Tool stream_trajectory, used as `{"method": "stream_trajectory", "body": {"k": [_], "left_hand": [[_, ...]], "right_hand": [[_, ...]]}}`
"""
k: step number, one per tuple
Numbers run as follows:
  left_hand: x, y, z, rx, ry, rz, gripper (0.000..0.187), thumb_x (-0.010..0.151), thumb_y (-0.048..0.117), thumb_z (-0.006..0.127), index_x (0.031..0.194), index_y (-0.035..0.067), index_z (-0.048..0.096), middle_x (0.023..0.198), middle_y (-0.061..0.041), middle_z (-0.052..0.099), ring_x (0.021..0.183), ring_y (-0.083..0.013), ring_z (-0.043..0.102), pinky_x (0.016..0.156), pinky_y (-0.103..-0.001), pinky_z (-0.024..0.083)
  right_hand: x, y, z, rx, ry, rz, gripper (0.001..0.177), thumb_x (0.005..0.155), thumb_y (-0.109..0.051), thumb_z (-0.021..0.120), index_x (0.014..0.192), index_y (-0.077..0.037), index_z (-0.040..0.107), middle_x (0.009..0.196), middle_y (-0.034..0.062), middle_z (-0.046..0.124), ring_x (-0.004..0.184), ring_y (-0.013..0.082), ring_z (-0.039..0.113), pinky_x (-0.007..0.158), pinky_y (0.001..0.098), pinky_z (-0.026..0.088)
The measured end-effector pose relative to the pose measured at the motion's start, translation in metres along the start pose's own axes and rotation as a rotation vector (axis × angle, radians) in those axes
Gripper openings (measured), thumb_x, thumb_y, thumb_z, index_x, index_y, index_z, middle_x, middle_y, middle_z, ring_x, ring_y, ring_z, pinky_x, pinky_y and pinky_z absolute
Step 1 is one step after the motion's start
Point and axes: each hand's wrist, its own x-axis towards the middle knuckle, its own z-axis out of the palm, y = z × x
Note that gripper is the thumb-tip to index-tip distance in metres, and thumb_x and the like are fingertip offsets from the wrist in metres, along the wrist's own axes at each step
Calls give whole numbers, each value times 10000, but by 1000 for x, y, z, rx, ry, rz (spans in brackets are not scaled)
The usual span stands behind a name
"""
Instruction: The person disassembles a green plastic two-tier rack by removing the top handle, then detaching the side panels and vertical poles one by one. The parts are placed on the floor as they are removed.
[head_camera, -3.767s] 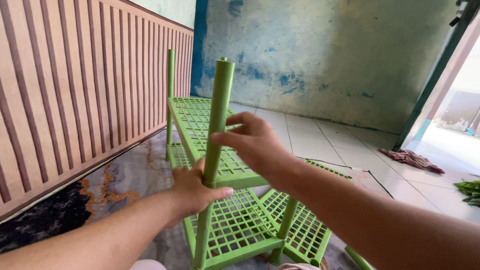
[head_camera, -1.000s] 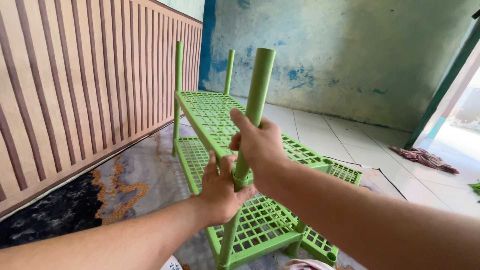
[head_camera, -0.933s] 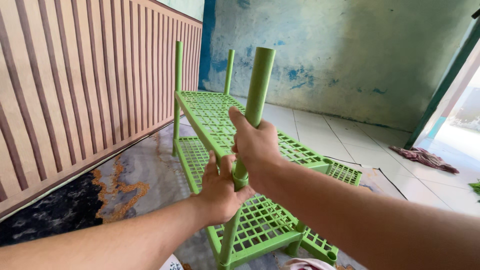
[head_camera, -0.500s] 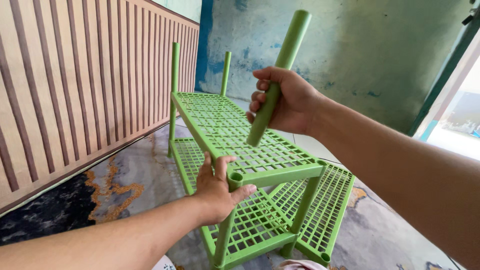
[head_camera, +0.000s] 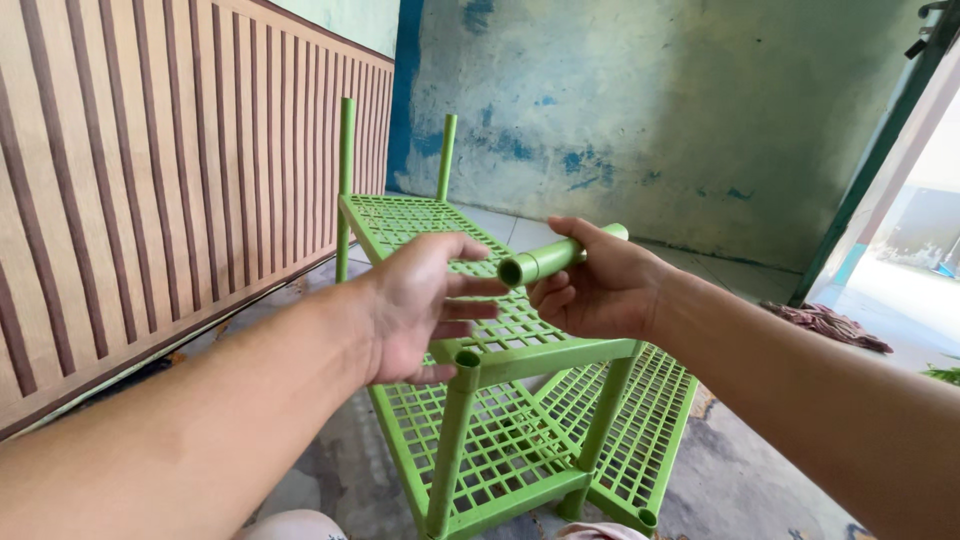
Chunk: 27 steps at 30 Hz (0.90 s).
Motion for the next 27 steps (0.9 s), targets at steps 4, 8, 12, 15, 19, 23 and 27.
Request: {"method": "stream_trajectory", "body": {"k": [4,8,12,15,19,23,27], "left_hand": [[-12,14,12,-8,-307,-38,532,989,563,334,1078,182,694,993,56,726,906,-109,582,746,-333,402],[-13,12,21,-53,-319,42,315,1013,445,481,1060,190,661,987,64,710,896,-102,597,732,-308,411],[-9,10,20,-80,-254,70,230,973,404,576,1045,197,644,951,60,690,871,-83,581,699,-300,386],[-7,10,17,-36,-219,80,260,956,431,622,1027,181,643,892,54,639,843,-86,558,678,-298,368],[-4,8,20,-20,-171,81,240,953,413,660,986,183,601,859,42,614,838,-108,558,680,-297,354],[-2,2,25,72,-133,49,190,948,379,637,1056,222,637,908,36,635,849,-109,582,656,-284,375],[12,-2,21,196,-42,83,217,931,307,652,1138,246,680,944,21,692,832,-115,609,623,-277,395]], "right_hand": [[-6,0,4,-193,88,-111,558,960,-588,638,731,-93,523,612,5,466,507,105,436,438,231,412],[-20,0,17,-256,210,-208,541,906,-646,604,855,-111,549,741,28,572,646,157,564,608,307,551],[-32,0,24,-247,67,-198,682,856,-719,537,1027,-62,592,840,70,591,749,200,590,687,339,560],[-38,-1,22,-308,-54,-187,637,867,-676,539,1054,-70,602,895,81,626,776,195,587,679,336,532],[-40,1,18,-397,-12,-241,419,946,-509,583,1080,-115,636,970,40,616,857,159,574,748,325,520],[-45,3,17,-433,2,-259,266,937,-328,665,1105,-123,665,1052,61,644,951,163,586,837,309,514],[-49,-5,1,-536,58,-235,226,904,-203,683,1081,-66,648,1083,99,666,978,200,655,847,313,566]]}}
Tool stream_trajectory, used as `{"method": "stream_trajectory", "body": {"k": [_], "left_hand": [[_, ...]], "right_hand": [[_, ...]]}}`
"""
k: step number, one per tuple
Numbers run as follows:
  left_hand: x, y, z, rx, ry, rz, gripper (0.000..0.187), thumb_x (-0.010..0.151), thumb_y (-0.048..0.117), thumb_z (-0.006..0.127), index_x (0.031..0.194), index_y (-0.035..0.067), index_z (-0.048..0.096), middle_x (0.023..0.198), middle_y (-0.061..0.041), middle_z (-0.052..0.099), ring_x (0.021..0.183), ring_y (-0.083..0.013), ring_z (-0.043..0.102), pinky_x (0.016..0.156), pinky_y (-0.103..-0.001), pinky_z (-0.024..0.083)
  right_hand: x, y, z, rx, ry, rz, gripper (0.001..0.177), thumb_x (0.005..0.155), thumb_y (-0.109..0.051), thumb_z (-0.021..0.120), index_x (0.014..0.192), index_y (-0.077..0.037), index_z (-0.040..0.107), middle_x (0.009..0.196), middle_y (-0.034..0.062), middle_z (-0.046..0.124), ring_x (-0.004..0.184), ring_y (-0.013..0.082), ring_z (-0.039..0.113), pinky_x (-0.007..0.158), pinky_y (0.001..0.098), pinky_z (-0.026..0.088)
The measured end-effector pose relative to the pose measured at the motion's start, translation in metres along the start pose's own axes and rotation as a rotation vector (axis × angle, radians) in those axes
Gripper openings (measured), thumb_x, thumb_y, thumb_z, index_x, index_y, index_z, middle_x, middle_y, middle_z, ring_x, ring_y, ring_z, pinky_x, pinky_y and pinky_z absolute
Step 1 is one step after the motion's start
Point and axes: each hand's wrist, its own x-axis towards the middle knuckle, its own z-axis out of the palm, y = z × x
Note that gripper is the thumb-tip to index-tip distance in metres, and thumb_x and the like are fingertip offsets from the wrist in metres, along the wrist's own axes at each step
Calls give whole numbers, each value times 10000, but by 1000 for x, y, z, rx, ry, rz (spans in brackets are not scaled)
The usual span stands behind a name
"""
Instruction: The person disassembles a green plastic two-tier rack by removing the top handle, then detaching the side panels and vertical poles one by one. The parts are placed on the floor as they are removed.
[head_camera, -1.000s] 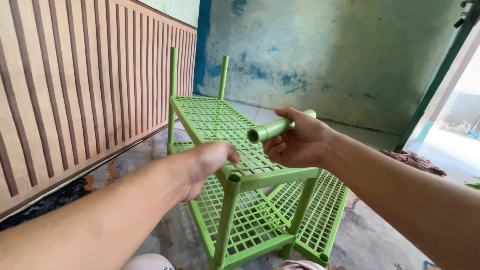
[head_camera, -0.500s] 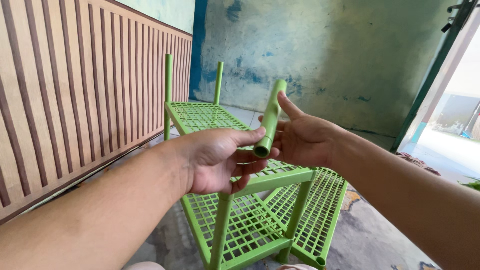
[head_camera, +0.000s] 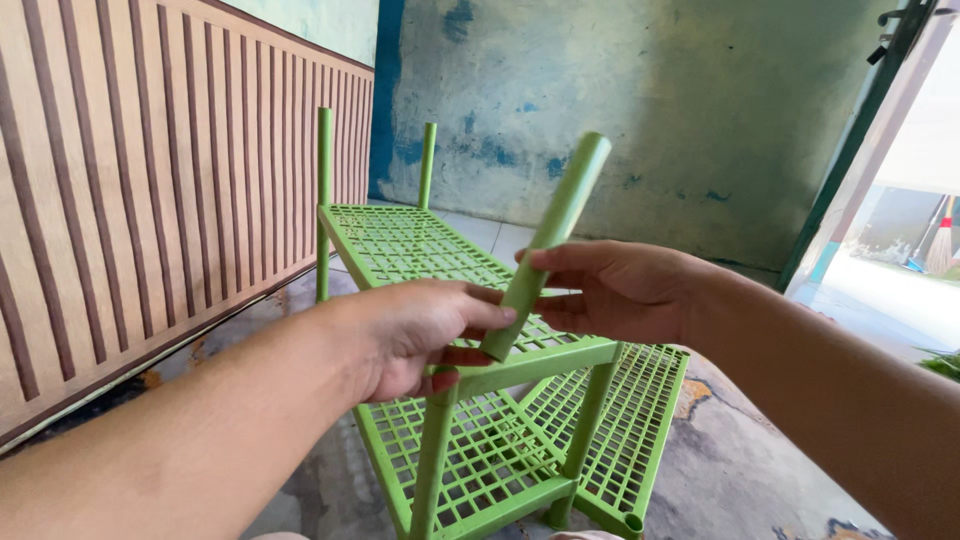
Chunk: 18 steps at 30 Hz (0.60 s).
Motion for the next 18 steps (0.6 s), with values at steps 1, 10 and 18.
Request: {"method": "stream_trajectory", "body": {"k": [1,10,18], "left_hand": [[7,-2,-4,8,28,11,219,937,294,664,1151,249,673,964,17,715,837,-114,628,622,-279,402],[79,-43,-66,192,506,-146,196,980,302,682,1141,191,699,1033,-40,657,923,-174,529,725,-376,439],[103,-61,-65,38,406,-262,87,964,244,699,1035,194,693,939,14,650,865,-150,592,756,-377,449]], "right_hand": [[-1,2,-9,-57,-9,11,231,898,-179,687,1084,-47,654,1077,113,668,968,208,663,828,315,576],[-47,73,-146,-554,422,703,398,863,-145,836,1179,69,721,1071,215,790,724,278,727,662,382,661],[-44,95,-125,-885,300,841,627,928,-559,629,1444,-205,584,1300,206,746,968,307,770,806,406,627]]}}
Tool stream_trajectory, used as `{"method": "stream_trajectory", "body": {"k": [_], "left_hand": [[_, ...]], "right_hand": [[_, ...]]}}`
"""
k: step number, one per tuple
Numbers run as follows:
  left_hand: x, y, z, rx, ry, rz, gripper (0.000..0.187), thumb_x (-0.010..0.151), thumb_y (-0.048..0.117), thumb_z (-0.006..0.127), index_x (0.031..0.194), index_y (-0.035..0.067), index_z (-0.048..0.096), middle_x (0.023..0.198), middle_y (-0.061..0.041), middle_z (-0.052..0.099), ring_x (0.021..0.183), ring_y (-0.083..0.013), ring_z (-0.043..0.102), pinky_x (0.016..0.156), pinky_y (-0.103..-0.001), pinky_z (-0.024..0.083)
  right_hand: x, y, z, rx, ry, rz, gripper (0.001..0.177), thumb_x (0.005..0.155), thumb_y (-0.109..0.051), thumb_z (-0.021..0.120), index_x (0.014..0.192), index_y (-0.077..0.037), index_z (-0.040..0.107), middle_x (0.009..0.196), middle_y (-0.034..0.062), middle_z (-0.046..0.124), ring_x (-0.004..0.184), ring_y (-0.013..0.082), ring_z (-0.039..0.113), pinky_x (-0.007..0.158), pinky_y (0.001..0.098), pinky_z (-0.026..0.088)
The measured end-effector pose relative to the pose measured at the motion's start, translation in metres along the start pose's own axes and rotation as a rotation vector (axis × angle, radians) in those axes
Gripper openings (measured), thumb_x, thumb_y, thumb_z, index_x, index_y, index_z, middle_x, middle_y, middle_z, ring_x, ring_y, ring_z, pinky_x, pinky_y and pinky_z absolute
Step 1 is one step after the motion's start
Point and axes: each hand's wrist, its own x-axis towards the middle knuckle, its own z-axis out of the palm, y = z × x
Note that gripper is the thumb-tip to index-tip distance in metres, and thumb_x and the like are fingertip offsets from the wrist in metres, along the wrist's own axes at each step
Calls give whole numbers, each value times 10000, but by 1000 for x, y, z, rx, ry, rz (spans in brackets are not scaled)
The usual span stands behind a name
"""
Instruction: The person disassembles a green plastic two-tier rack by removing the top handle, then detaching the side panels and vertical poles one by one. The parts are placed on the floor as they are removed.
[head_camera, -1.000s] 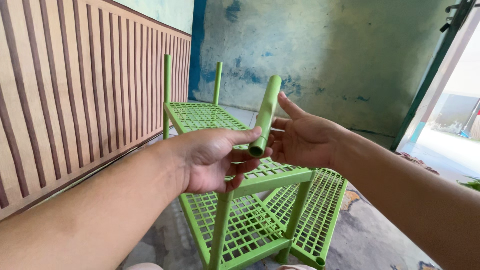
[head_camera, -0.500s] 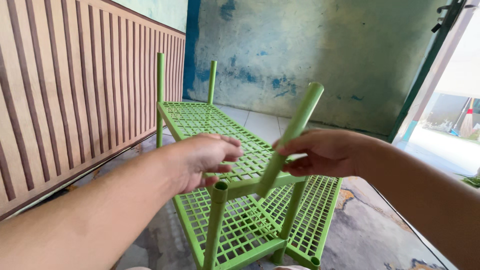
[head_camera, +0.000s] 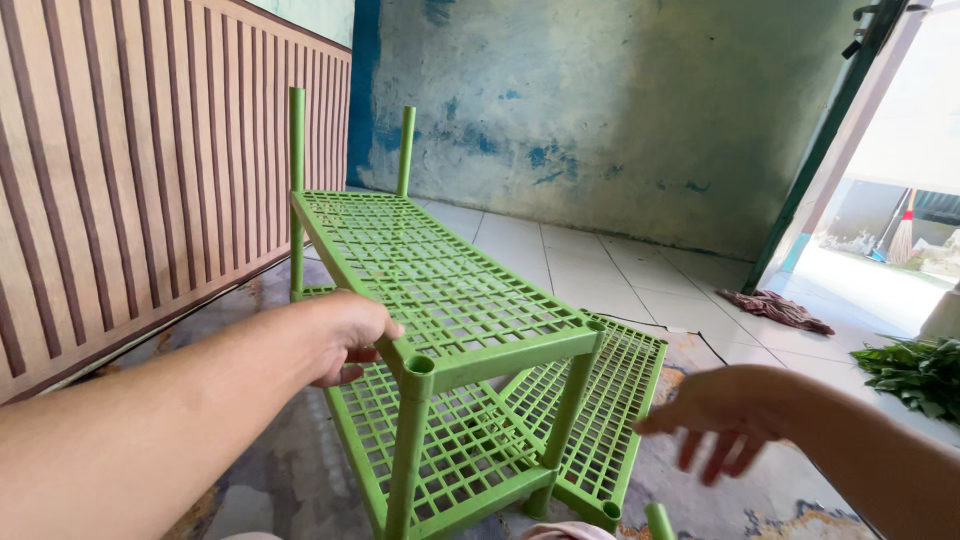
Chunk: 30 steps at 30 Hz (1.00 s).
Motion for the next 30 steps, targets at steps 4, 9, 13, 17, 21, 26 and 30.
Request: {"method": "stream_trajectory", "body": {"k": [4,9,13,17,21,26,30], "left_hand": [[-1,2,-3,22,16,-23,87,955,226,723,1024,190,686,900,17,648,823,-141,601,747,-379,433],[-6,0,-3,27,-7,-27,91,948,262,716,1005,199,685,906,33,670,808,-117,623,723,-365,440],[-6,-2,-7,10,-47,-16,142,916,290,749,1027,220,695,1014,45,658,817,-118,613,731,-357,461],[3,-4,-10,103,-48,-22,326,906,422,757,1162,252,651,1178,55,597,900,-131,593,754,-363,464],[21,-2,-14,148,-25,-14,426,928,497,678,1287,277,618,1254,42,602,1011,-147,589,769,-374,467],[42,13,-38,122,103,0,516,957,517,652,1367,217,563,1401,-23,580,1140,-181,561,799,-404,503],[46,22,-85,165,232,11,500,980,503,606,1386,213,572,1479,-39,557,1227,-208,511,831,-430,465]], "right_hand": [[-31,-89,41,558,-242,-363,684,979,-533,536,1389,8,456,1341,263,687,1127,352,713,1013,473,562],[-50,-169,95,1346,-425,-160,534,1043,-401,511,1326,49,555,1245,222,674,1122,313,690,1038,446,547],[-31,-183,107,1396,-270,-250,256,1062,-237,523,1187,-15,550,1118,127,651,1074,257,680,986,416,577],[-5,-157,91,1321,-304,-319,263,1042,-236,500,1158,-5,546,1051,125,639,935,210,652,893,376,558],[11,-104,44,1239,-336,-336,206,1036,-250,523,1109,-58,503,987,91,605,875,190,608,866,371,531],[57,-54,-28,954,-484,-370,226,972,-281,551,977,-67,624,825,79,670,759,190,601,720,374,498],[119,-47,-69,851,-252,-265,298,977,-321,531,1014,-55,659,919,72,685,818,190,615,779,378,498]]}}
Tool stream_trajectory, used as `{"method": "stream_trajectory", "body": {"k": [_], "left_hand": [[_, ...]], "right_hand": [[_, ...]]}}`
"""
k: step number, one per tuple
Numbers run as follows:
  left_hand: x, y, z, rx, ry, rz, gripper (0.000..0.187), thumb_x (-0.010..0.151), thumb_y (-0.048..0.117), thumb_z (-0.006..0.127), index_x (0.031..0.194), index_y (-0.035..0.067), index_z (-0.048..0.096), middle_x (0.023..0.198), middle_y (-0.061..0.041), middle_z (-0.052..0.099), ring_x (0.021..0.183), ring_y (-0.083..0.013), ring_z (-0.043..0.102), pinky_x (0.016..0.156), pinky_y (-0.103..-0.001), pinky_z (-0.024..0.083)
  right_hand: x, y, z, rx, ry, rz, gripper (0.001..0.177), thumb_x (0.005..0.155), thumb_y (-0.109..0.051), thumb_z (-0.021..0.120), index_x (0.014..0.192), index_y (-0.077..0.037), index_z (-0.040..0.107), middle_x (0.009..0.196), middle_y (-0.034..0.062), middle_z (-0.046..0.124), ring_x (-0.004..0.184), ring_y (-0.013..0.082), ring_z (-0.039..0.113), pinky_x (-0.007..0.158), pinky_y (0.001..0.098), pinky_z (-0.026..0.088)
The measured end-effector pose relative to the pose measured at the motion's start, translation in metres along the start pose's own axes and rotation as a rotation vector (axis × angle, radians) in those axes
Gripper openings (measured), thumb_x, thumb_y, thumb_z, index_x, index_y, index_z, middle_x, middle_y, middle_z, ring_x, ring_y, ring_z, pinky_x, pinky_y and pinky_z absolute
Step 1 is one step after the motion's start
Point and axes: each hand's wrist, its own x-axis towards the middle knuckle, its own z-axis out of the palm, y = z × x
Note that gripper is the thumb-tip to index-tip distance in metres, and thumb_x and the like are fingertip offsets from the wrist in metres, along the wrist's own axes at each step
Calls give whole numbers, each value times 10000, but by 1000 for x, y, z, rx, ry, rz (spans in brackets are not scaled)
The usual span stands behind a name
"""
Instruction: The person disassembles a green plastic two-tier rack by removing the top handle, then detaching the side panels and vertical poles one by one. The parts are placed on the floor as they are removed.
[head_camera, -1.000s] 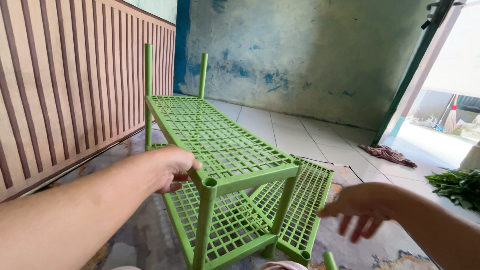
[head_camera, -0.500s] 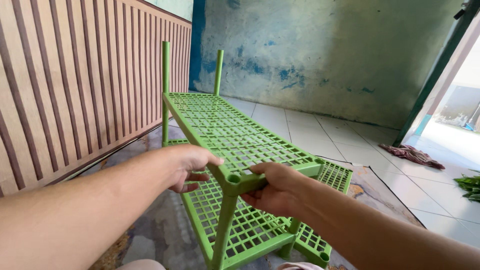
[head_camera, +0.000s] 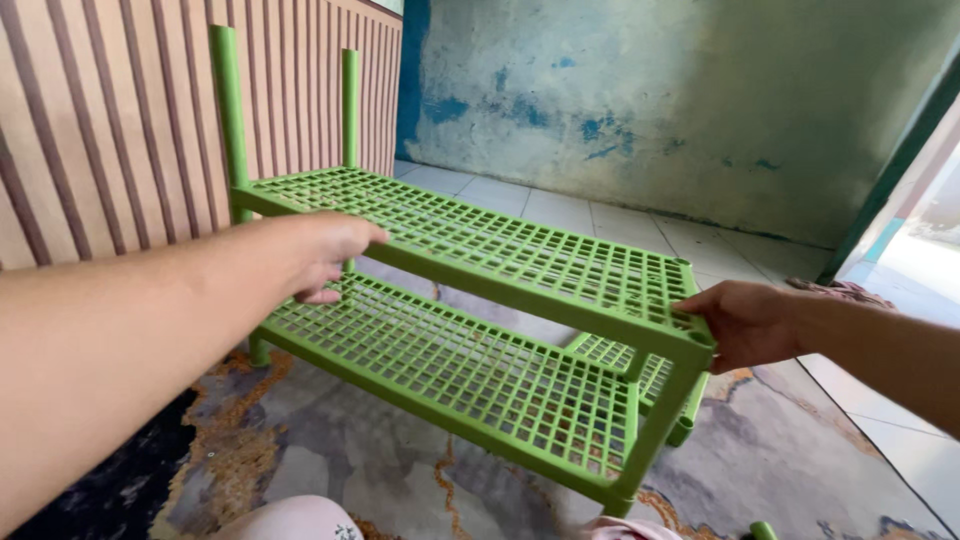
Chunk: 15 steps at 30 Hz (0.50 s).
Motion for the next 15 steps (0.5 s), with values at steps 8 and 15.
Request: {"method": "stream_trajectory", "body": {"k": [8,15], "left_hand": [[53,6,-115,214,335,27,468,1073,446,503,1275,34,591,769,-38,389,503,-154,265,452,-323,298],[120,82,-161,296,610,164,606,1014,585,597,1184,4,570,671,-105,450,486,-261,454,447,-396,435]], "right_hand": [[9,-37,11,-1010,725,-360,425,982,-367,668,1200,-21,786,1110,130,748,993,243,677,877,484,579],[-42,1,209,-1159,576,-600,718,916,-490,596,1565,-286,366,1586,106,396,1388,306,491,1144,570,436]]}}
